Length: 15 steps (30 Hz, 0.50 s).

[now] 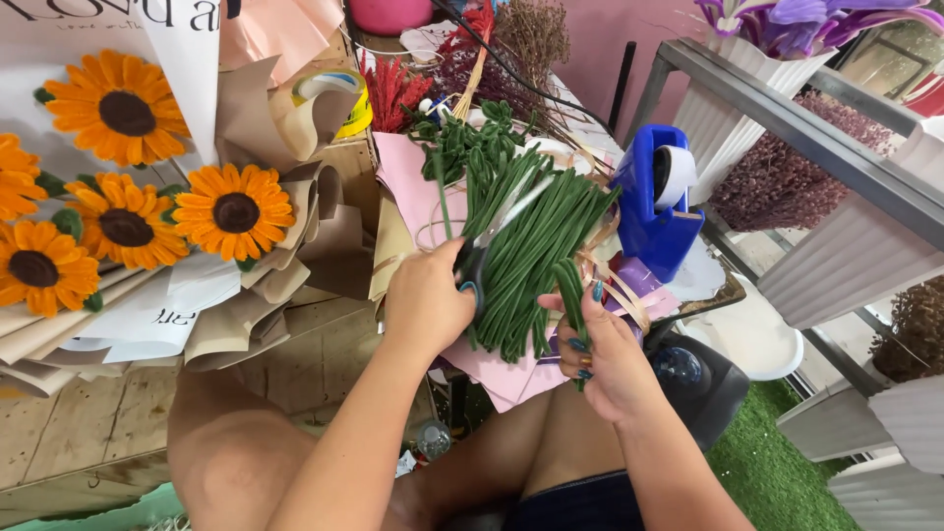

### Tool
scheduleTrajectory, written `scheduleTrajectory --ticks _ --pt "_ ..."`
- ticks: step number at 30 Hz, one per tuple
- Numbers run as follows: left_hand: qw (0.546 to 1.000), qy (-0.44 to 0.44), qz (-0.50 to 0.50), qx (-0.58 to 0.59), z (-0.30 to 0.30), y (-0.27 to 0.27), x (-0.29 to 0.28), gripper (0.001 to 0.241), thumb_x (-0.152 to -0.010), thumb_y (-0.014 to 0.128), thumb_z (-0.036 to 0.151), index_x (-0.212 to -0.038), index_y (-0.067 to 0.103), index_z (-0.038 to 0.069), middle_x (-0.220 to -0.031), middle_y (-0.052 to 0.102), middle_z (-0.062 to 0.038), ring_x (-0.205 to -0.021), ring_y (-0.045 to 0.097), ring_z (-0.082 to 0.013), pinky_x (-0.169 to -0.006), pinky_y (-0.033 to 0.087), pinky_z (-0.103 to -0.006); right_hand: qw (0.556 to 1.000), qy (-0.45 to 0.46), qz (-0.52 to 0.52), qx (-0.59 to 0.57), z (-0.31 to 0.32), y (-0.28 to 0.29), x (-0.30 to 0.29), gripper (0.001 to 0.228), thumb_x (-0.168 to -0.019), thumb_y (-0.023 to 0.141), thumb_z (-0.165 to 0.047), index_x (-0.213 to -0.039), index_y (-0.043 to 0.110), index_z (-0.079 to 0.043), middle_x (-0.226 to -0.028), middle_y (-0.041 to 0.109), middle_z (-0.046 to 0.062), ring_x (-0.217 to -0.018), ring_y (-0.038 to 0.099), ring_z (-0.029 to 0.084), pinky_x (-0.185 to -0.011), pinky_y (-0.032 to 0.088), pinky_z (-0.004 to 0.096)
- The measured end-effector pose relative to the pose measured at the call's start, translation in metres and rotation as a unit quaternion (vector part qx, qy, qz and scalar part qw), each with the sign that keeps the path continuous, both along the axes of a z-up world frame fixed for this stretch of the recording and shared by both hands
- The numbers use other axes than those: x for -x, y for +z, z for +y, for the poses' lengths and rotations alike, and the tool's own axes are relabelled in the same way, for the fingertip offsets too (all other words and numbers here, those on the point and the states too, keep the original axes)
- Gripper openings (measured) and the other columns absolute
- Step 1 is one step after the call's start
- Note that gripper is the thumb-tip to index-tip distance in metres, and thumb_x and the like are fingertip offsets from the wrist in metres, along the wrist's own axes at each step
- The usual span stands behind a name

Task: The person is crafting flowers and leaves using green and yellow pipe cleaners, bending them into shapes and assembling them into bouquets.

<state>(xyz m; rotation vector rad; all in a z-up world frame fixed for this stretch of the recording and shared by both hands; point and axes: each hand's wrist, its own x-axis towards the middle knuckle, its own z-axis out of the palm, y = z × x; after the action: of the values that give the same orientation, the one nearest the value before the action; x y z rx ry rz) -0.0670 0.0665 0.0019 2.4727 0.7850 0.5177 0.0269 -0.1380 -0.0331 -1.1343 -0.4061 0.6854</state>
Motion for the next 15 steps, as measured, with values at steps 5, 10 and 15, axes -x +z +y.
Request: scheduleTrajectory --ticks 5,10,15 --pt "0.977 -0.099 -0.176 0.066 -0.013 0.022 0.015 0.076 -0.071 0.07 0.004 -0.146 0.055 0.003 -0.114 0.072 -0.021 -0.116 0.062 -0.0398 -0.101 0.05 -0.0488 0.999 0.044 0.022 -0.021 0.003 -0.006 -0.011 0.072 -0.106 0.041 -0.056 -0.127 0.062 0.009 -0.066 0.03 -0.005 -0.045 0.028 0.002 -0.04 0.026 0.018" --pt "0.865 -0.126 -0.413 0.255 -0.011 0.026 0.026 0.065 -0.078 0.09 0.023 -0.132 0.06 0.002 -0.088 0.071 -0.01 -0.084 0.067 -0.0161 -0.071 0.054 -0.0242 0.991 0.101 0.049 -0.069 0.0 -0.003 -0.027 0.083 -0.104 0.034 -0.068 -0.128 0.059 0.007 -0.067 0.029 -0.006 -0.045 0.028 -0.001 -0.042 0.027 0.016" --pt "0.774 -0.354 -0.147 0.504 -0.023 0.041 0.069 0.039 -0.078 0.082 0.013 -0.111 0.067 -0.001 -0.087 0.076 -0.015 -0.074 0.075 -0.0213 -0.061 0.063 -0.0304 0.973 0.165 0.106 -0.125 -0.013 0.0 -0.047 0.085 -0.1 0.036 -0.072 -0.129 0.058 0.005 -0.068 0.035 -0.004 -0.047 0.03 0.003 -0.043 0.028 0.02"
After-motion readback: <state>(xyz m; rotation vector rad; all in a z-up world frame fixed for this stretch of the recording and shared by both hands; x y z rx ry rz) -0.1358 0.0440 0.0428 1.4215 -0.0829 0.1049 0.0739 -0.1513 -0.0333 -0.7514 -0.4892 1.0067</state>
